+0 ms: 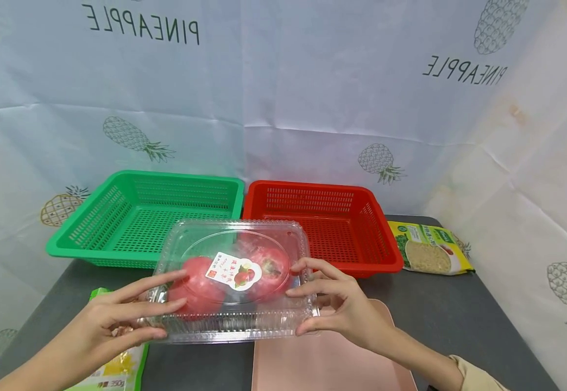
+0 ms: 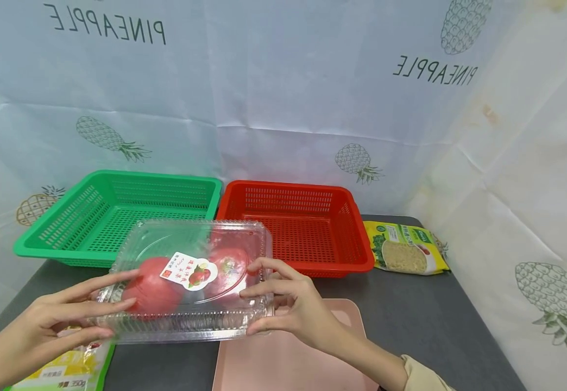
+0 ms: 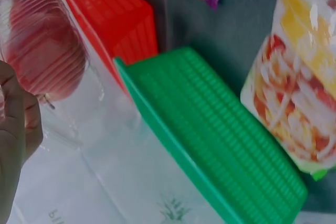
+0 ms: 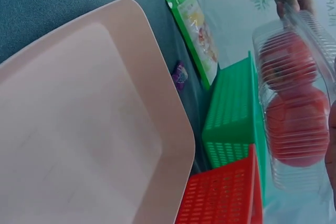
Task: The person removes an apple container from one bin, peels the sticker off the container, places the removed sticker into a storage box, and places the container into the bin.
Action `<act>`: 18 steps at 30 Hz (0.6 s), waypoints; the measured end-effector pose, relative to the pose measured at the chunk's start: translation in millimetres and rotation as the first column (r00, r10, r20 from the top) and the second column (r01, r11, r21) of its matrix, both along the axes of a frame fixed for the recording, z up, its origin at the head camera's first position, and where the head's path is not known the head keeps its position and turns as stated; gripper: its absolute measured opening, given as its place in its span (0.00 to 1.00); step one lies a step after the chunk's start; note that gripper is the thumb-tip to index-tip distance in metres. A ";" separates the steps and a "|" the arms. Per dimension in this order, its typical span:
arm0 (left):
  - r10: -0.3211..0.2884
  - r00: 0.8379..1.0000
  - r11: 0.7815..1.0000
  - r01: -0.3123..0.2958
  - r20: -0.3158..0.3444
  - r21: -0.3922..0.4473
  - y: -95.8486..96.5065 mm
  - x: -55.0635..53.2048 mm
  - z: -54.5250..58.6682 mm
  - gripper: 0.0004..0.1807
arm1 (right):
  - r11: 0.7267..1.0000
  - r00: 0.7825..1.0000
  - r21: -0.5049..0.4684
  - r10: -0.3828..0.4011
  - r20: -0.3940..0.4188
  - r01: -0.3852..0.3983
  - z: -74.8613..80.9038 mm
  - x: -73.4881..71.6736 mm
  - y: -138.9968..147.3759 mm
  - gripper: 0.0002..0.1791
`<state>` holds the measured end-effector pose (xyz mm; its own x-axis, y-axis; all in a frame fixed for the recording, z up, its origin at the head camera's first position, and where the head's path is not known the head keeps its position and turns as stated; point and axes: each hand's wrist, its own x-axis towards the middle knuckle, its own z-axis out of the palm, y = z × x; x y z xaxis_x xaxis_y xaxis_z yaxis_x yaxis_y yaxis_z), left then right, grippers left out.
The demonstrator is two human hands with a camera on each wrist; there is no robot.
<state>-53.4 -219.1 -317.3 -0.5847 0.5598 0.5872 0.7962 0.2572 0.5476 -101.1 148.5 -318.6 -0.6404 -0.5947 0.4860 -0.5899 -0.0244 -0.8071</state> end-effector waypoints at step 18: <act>-0.017 0.997 0.999 0.013 0.075 0.051 36.3 16.7 -23.1 0.32 | 0.997 0.997 -0.061 0.039 -0.074 -0.043 -17.2 20.9 38.4 0.29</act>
<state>-36.7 -182.8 -340.3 -0.6202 0.5397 0.5692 0.7556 0.2160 0.6184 -80.1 186.9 -335.8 -0.5777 -0.5864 0.5678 -0.6445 -0.0990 -0.7581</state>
